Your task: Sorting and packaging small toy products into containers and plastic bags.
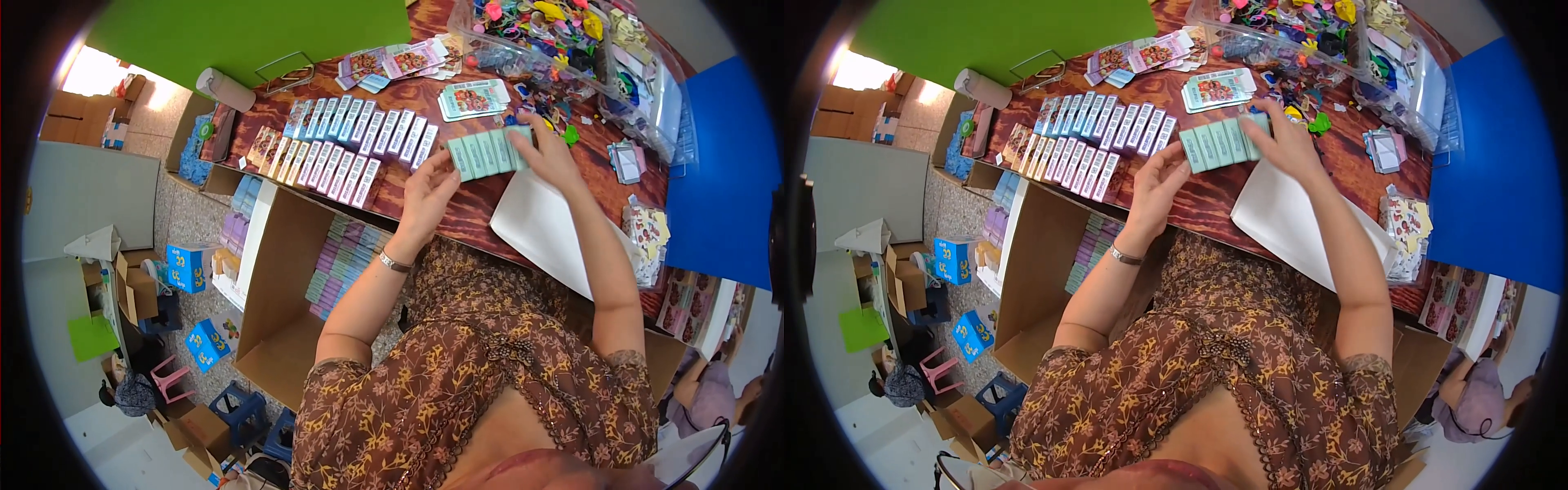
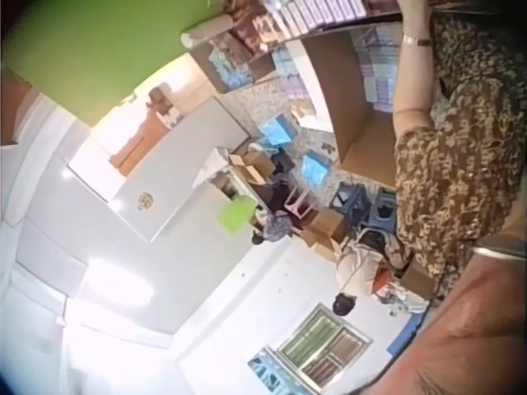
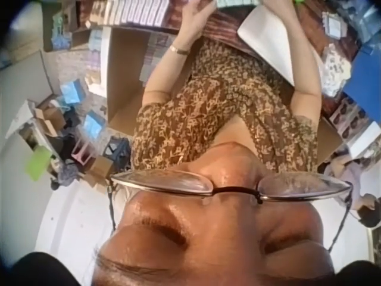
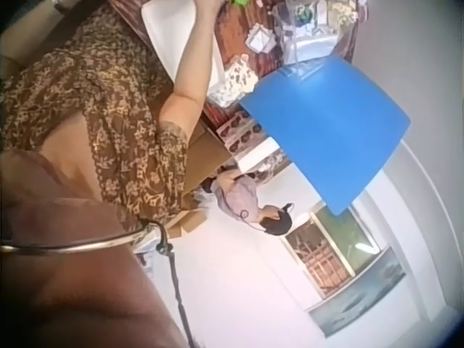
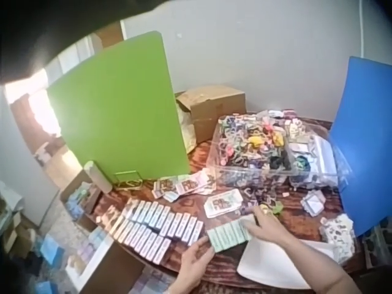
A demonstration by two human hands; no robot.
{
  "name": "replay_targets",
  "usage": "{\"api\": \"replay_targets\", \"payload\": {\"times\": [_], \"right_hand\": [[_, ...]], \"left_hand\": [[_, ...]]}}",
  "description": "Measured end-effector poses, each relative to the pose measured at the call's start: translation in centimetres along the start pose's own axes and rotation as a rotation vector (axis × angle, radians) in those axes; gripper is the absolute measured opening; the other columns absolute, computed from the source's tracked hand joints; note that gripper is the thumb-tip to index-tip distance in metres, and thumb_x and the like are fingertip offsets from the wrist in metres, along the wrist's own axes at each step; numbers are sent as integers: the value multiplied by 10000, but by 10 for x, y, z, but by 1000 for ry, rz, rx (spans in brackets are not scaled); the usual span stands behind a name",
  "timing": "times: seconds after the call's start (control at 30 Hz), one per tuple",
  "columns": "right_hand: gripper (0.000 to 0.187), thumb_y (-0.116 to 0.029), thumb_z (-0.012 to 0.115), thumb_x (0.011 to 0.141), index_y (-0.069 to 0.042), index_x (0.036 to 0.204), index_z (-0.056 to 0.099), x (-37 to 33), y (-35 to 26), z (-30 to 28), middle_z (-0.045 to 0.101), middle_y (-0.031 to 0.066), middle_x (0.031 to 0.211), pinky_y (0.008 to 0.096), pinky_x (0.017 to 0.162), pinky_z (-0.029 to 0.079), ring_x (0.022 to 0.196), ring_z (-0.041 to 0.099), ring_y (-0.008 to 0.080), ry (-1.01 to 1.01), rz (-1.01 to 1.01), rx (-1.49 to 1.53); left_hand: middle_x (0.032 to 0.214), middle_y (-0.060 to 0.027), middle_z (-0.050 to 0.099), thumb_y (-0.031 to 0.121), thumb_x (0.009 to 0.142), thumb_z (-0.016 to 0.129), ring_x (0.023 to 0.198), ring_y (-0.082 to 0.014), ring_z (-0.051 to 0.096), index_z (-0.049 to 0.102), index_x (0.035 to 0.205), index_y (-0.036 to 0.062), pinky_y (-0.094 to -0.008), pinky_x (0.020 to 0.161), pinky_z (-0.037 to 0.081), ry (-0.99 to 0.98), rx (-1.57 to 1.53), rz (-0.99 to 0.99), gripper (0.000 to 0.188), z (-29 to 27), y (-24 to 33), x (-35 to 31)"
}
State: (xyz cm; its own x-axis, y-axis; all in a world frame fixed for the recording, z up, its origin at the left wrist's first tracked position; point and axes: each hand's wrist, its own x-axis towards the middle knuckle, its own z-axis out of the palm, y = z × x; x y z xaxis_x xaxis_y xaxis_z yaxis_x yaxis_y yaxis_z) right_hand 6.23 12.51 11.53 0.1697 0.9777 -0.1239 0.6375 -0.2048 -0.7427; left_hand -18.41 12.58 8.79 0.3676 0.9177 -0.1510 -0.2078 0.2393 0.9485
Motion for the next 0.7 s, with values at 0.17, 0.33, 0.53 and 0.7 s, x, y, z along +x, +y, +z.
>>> {"api": "replay_targets", "payload": {"times": [0.17,0.33,0.53,0.7], "right_hand": [[656,-614,482,954,-148,1416,487,48,22,-2,648,222,1231,443,981,460,1167,617,352,-156,49,-295],[689,-589,508,956,-159,1486,418,61,51,2,619,232,1279,439,1029,428,1213,588,357,-200,-24,-212],[618,-462,571,978,-84,1453,457,59,58,19,656,178,1228,422,1031,414,1134,620,283,14,-118,-211],[571,-460,560,988,-20,1351,556,56,57,18,668,159,1187,359,1011,423,1134,601,231,-62,48,-96]], "left_hand": [[1150,-76,643,164,1013,568,959,-127,619,474,1412,-33,-275,853,513,34,-49,-259,455,-11,-14,25],[1241,-54,599,208,1023,551,955,-128,596,497,1423,21,-270,873,484,38,-158,-340,445,-16,-13,25],[1521,-306,273,120,860,634,1425,-427,307,193,1516,-85,-408,1174,291,27,326,150,817,24,-77,3],[1515,-286,224,128,879,648,1389,-359,347,136,1536,-82,-366,1101,375,88,437,109,859,53,-75,-11]]}}
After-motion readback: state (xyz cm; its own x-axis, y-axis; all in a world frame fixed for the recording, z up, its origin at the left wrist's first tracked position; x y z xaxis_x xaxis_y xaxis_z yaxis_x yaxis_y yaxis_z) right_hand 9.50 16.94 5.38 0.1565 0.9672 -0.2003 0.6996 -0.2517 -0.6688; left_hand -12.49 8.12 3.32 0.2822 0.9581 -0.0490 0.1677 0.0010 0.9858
